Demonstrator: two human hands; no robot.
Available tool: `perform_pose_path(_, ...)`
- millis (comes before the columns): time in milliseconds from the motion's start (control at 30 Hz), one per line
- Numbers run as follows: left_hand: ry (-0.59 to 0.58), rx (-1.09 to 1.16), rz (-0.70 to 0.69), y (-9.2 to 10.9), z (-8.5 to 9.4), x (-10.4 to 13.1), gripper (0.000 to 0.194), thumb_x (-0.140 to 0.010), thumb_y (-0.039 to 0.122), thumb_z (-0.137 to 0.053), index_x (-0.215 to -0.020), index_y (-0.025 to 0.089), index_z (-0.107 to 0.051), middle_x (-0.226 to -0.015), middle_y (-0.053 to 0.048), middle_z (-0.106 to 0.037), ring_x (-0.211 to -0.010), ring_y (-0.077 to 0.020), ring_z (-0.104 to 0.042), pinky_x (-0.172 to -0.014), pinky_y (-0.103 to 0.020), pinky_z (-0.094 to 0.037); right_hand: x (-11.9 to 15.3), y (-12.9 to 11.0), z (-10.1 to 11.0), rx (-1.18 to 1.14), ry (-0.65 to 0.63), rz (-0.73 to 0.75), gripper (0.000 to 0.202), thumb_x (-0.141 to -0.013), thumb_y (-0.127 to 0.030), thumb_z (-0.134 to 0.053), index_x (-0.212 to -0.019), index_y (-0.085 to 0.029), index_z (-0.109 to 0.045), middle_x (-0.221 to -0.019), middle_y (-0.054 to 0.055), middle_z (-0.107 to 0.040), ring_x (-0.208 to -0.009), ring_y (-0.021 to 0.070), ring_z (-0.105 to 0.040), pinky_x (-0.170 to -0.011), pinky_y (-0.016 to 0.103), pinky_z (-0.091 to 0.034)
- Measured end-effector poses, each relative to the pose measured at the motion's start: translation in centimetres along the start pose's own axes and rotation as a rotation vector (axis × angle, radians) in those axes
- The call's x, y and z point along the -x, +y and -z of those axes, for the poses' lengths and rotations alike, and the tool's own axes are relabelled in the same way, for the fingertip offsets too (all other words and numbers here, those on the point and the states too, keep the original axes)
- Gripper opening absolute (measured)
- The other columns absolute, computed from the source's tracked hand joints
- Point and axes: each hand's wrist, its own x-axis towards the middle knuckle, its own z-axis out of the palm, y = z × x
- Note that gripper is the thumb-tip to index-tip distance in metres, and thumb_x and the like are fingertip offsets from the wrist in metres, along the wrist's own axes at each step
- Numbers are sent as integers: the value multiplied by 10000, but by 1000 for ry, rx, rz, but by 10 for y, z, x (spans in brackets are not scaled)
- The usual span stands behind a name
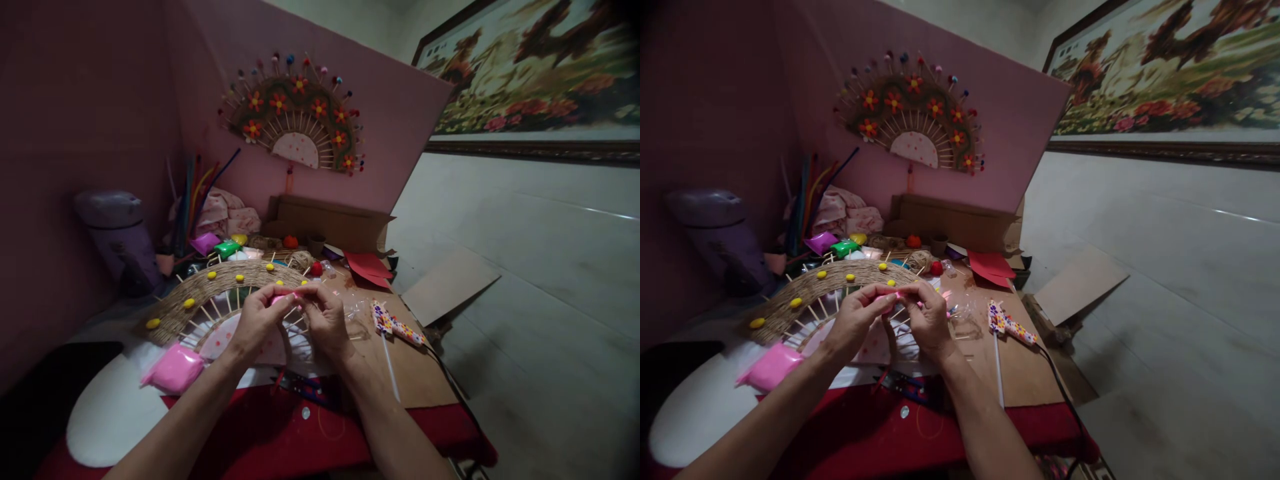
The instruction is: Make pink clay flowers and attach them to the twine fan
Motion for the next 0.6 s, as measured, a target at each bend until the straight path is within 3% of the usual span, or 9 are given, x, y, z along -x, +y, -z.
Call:
perform_pose_path(133, 31, -80, -3, -2, 2, -1, 224, -638, 317, -747, -743, 132, -676, -684, -8, -623, -632, -91, -499, -598, -204, -380, -1, -1, 2, 23, -58, 53, 137, -823, -148, -590, -903, -229, -666, -850, 15, -612, -821, 146, -576, -719, 270, -450)
perform_pose_path(367, 47, -136, -3, 0, 0, 0, 205, -633, 302, -725, -741, 138, -665, -674, 5, -617, -624, -97, -505, -595, -210, -388, 0, 0, 5, 23, -88, 18, 162, -830, -151, -571, -922, -243, -667, -863, 13, -618, -831, 148, -582, -744, 280, -456)
perform_pose_path(600, 77, -360, -141, -5, 1, 0, 125, -684, 272, -646, -729, 156, -645, -673, 16, -620, -630, -113, -526, -600, -222, -408, 1, 0, 4, -10, -106, -94, 103, -832, -237, -593, -904, -216, -664, -856, 23, -634, -810, 151, -589, -717, 275, -460)
